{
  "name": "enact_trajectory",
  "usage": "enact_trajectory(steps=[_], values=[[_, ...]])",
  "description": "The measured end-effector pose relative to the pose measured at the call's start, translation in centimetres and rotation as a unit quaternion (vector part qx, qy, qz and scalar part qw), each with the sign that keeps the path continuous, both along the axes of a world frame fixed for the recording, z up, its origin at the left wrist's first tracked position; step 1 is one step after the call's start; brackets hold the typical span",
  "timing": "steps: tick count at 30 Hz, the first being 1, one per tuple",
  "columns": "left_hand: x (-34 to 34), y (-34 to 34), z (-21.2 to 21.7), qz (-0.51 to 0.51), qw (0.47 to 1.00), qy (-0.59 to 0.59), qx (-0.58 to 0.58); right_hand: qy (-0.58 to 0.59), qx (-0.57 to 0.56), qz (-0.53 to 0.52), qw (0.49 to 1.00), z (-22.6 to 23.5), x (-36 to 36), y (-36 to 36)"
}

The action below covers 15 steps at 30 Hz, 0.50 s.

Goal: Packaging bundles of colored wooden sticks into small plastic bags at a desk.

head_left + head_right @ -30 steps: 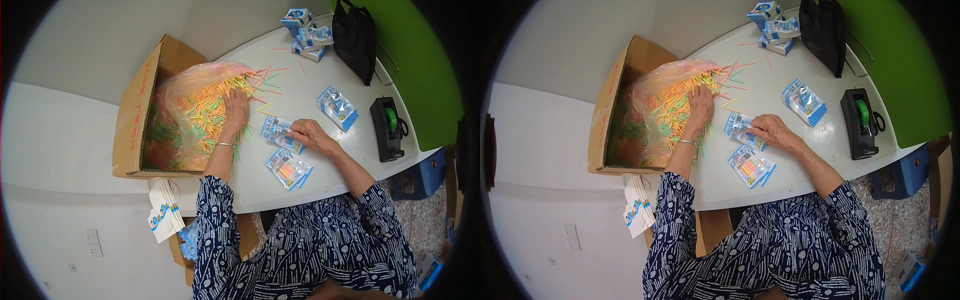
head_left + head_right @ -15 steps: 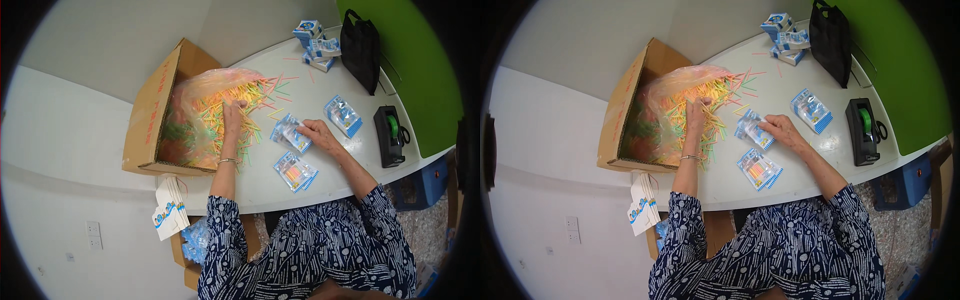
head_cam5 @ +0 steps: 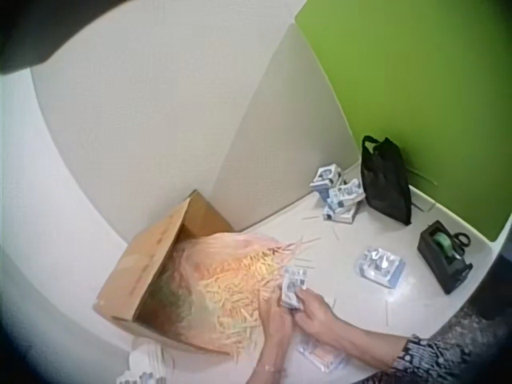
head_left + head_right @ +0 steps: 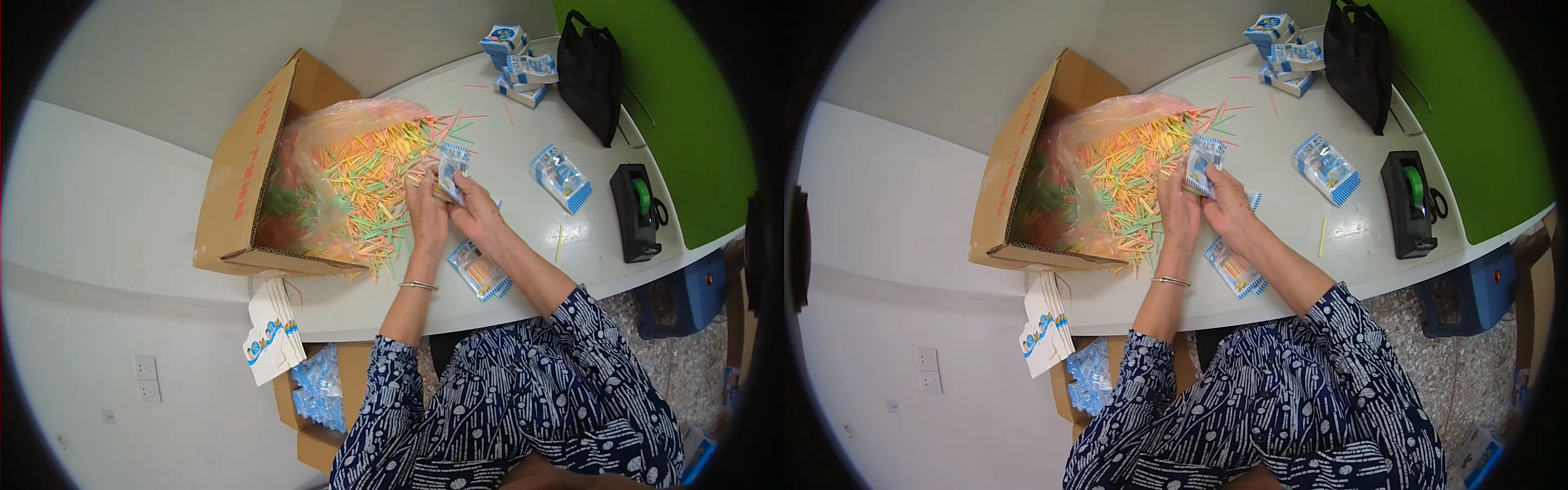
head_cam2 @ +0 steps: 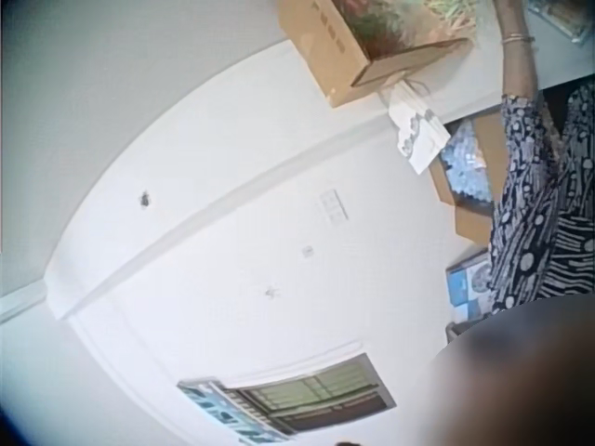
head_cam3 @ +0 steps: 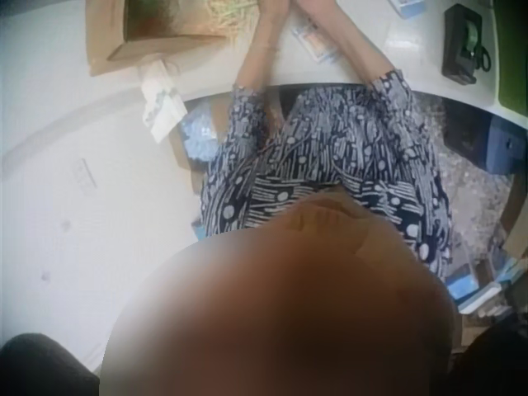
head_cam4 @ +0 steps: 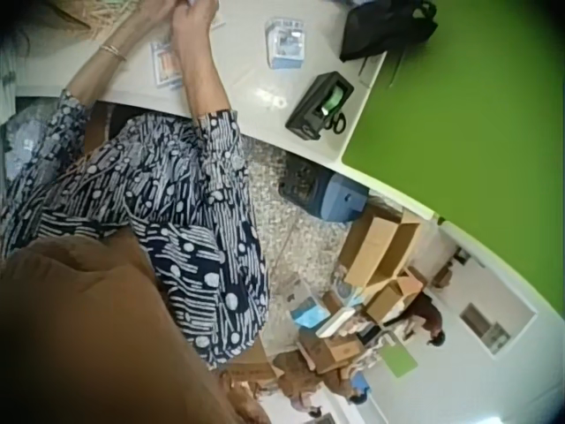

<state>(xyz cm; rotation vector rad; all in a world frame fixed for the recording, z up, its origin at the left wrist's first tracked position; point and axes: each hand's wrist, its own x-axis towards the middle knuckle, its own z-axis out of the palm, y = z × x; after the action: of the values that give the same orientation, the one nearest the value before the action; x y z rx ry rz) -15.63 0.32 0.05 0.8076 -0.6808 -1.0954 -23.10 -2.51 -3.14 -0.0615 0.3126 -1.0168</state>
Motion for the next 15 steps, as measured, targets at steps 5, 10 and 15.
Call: enact_trajectory(steps=[5, 10, 15], values=[[-0.4, -0.1, -1.0, 0.083, 0.996, -0.005, 0.034, 0.019, 0.026, -0.036, 0.999, 0.2, 0.9, 0.6], [-0.2, -0.5, -1.2, 0.076, 0.996, -0.014, 0.036, 0.055, -0.004, -0.029, 0.998, 0.9, -0.2, 0.5], [4.8, -1.4, 0.4, 0.043, 0.998, -0.023, -0.038, 0.296, -0.208, 0.008, 0.932, 1.3, -3.8, -0.4]])
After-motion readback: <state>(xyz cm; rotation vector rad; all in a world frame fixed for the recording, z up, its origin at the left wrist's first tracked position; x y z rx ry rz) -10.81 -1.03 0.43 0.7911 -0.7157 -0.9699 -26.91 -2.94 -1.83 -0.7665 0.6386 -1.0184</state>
